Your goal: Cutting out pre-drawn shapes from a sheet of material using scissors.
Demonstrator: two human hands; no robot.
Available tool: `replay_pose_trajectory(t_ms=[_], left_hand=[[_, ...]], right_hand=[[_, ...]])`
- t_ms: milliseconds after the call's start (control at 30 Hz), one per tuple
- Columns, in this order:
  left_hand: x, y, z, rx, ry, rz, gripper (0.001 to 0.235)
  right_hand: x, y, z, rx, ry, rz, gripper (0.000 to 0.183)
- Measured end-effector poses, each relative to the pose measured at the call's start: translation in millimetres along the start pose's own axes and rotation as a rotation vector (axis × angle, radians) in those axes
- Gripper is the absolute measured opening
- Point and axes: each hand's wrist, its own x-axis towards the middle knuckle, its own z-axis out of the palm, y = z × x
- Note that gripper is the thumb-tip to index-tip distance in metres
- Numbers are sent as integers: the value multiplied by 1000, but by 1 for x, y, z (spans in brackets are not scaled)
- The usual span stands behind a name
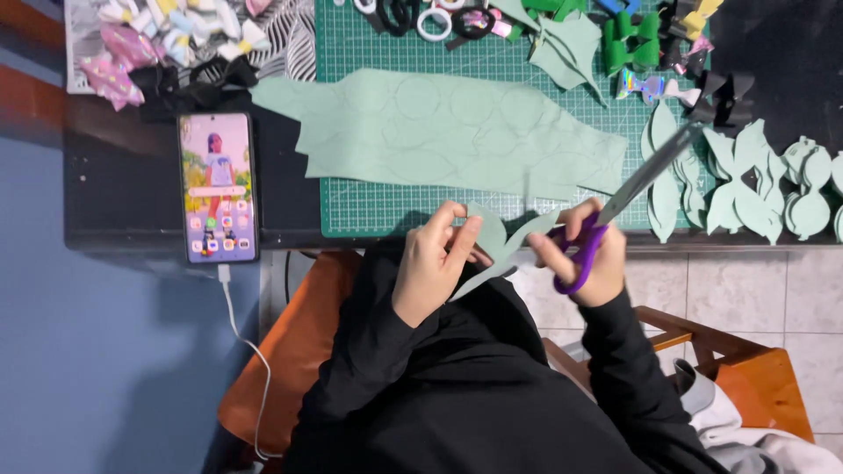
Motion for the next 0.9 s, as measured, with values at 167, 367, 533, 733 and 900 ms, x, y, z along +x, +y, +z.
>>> replay_pose_trajectory(t_ms=[167, 367, 533, 733, 900], left_hand=[[13, 13, -2, -252, -134, 64, 33], [17, 20, 6, 184, -269, -38, 28], [8, -1, 9, -425, -60, 11, 21], [3, -15, 6, -556, -159, -21, 24], [6, -1, -13, -474, -254, -5, 48]], right_hand=[[19, -15, -15, 97, 35, 114, 39], [20, -25, -1, 4, 7, 36, 41], [11, -30, 25, 28, -60, -76, 40], [-6, -28, 39, -76, 60, 27, 39], [-22, -5, -28, -27, 247, 26, 20]])
